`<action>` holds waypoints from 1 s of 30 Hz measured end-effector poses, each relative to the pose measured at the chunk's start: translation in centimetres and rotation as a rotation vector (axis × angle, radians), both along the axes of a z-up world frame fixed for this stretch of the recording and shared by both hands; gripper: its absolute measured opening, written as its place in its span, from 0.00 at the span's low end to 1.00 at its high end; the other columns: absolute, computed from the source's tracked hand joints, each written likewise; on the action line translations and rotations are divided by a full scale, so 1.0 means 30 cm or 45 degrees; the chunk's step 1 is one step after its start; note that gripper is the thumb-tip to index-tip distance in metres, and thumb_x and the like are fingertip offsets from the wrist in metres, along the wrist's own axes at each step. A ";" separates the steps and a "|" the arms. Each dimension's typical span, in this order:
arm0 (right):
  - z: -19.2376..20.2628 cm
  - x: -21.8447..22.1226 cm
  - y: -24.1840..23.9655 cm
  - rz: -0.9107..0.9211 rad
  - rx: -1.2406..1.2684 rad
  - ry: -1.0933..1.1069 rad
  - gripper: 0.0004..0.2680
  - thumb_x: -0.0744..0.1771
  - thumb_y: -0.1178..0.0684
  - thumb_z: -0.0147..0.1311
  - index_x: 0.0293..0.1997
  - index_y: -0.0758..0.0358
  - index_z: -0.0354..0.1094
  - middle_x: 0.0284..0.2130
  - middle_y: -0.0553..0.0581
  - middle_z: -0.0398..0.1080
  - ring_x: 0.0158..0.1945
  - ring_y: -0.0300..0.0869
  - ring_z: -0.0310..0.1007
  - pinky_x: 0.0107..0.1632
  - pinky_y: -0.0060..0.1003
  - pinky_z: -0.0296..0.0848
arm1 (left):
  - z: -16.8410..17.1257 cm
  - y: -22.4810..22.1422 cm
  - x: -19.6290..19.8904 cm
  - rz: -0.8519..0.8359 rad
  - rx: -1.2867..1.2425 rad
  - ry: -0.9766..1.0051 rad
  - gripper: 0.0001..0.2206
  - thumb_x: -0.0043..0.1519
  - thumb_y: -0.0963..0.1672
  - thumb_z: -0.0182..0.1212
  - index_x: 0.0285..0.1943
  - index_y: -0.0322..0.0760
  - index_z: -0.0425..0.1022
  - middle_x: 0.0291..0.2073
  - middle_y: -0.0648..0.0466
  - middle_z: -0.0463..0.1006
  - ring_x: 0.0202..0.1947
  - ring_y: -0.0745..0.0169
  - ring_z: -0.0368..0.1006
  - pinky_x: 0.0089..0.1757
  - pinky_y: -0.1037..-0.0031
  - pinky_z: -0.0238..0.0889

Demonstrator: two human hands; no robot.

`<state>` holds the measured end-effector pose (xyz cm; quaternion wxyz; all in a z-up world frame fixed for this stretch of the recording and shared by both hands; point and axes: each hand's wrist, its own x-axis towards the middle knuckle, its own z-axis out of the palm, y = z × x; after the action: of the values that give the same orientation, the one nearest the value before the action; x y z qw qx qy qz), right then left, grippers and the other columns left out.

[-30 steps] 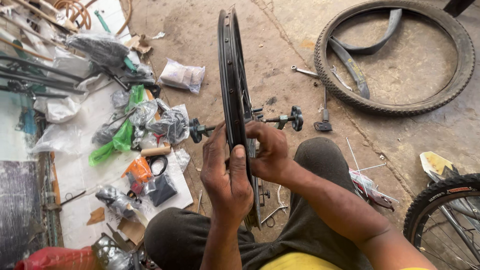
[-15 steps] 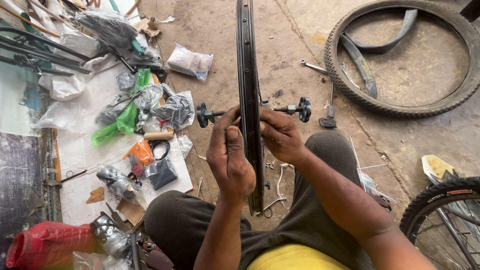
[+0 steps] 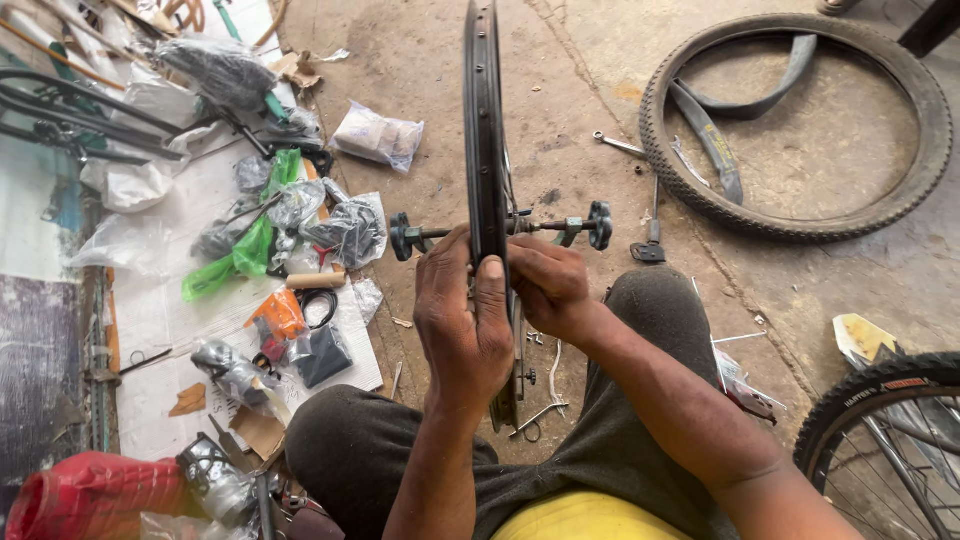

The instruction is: The person inserts and threads spokes into a bicycle wheel rim by hand while sitting on the ground.

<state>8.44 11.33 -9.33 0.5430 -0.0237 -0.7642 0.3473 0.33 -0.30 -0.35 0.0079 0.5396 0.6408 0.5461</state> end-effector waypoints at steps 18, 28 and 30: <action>0.016 0.049 0.015 1.099 -1.045 -0.040 0.12 0.74 0.48 0.46 0.61 0.62 0.68 0.52 0.60 0.72 0.59 0.45 0.72 0.66 0.45 0.72 | -0.001 0.031 0.003 0.025 0.143 -0.105 0.13 0.73 0.44 0.54 0.59 0.29 0.74 0.55 0.44 0.78 0.58 0.49 0.76 0.56 0.63 0.74; 0.008 0.027 0.058 0.395 -0.754 -0.853 0.15 0.74 0.46 0.40 0.52 0.65 0.73 0.45 0.58 0.72 0.50 0.44 0.70 0.55 0.43 0.72 | 0.001 0.017 0.003 0.016 0.119 -0.048 0.12 0.73 0.43 0.53 0.59 0.28 0.73 0.56 0.43 0.78 0.60 0.49 0.75 0.58 0.61 0.72; 0.010 0.020 0.065 0.573 -0.922 -0.791 0.15 0.73 0.46 0.40 0.50 0.65 0.73 0.41 0.58 0.73 0.44 0.44 0.75 0.52 0.43 0.78 | 0.002 0.020 0.001 0.025 0.117 -0.034 0.12 0.73 0.43 0.54 0.59 0.27 0.73 0.56 0.43 0.78 0.60 0.49 0.75 0.58 0.61 0.71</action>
<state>9.05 13.28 -9.02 0.1598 -0.1469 -0.7064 0.6737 0.37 0.29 -0.30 -0.0136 0.5257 0.6202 0.5821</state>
